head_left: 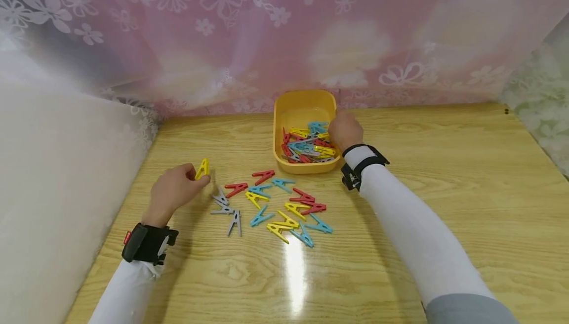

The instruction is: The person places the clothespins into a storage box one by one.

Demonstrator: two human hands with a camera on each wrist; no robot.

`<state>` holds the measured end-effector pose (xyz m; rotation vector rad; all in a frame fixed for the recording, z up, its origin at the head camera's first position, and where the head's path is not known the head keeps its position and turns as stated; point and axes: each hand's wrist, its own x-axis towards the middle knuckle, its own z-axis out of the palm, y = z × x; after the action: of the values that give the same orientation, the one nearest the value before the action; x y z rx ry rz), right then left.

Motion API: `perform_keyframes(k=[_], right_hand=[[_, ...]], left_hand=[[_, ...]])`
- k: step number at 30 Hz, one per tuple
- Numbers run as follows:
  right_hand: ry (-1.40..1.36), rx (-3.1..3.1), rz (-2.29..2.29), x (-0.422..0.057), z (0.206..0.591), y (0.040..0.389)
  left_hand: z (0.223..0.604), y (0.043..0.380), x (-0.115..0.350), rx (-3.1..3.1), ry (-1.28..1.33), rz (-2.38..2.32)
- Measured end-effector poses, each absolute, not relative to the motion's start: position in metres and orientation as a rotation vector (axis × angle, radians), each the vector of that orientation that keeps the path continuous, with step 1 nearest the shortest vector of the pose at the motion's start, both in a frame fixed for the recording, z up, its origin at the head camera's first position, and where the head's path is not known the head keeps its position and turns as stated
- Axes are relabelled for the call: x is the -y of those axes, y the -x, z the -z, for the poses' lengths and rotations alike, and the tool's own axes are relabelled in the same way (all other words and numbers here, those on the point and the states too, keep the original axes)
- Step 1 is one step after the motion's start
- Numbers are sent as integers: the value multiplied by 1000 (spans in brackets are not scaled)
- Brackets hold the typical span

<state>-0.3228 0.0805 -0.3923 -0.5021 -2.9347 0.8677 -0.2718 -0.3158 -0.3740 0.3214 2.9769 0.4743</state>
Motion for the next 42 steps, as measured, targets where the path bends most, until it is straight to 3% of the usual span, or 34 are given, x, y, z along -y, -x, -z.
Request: perform_keyframes(k=[11,19,33,42], right_hand=[[504,2953,-842,-75,392,323],[507,2955,-875,-68,392,324],[496,2964,-850,-69,390,325],[509,2964,-823,-80,391,323]], left_hand=[[336,299,207,-2998,-653,-562],[344,317,155,-2967,-687,-453],[353,318,180,-2968,-578,-532],[358,309,236,-2814,-640,-513]])
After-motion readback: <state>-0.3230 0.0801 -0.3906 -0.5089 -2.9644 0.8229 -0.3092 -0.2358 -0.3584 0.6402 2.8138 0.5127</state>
